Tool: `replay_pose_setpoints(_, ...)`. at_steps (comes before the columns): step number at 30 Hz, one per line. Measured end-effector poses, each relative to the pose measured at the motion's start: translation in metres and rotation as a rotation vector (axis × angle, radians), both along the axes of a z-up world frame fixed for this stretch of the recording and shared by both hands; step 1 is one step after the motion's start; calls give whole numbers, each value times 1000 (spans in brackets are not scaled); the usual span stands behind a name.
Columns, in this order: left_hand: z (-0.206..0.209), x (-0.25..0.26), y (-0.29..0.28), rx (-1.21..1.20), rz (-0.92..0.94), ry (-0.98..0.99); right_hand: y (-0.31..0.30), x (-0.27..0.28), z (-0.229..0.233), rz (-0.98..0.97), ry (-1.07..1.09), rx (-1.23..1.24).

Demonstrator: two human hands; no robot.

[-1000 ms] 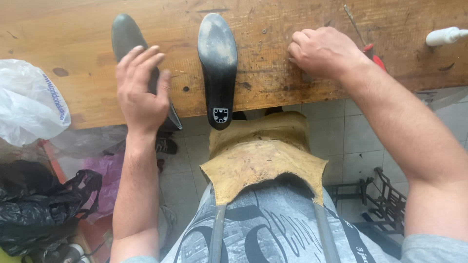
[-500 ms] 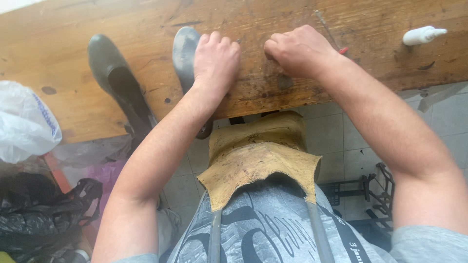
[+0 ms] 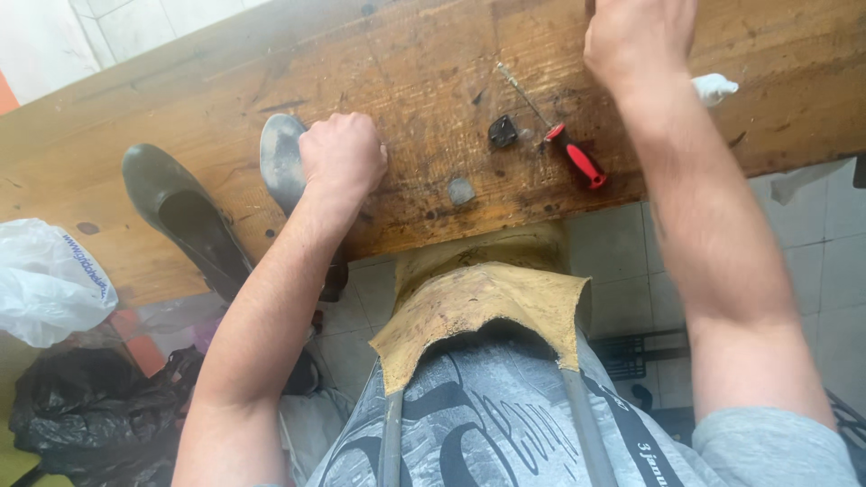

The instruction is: The person inserts small metal heel tips into the heel sockets of two black high-heeled shoes, then picks up a black leather-like material and places it on the table next to the shoes.

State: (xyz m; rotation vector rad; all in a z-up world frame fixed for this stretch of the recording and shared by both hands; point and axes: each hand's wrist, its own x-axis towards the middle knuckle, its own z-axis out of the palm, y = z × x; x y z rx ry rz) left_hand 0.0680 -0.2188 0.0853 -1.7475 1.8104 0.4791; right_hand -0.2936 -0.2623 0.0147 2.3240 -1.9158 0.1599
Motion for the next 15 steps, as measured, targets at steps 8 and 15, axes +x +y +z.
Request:
replay_pose_setpoints(8,12,-9,7,-100,60,74,76,79,40,515,-253,43)
replay_pose_setpoints(15,38,-73,-24,-129,83,538,88,44,87,521,-504,-138)
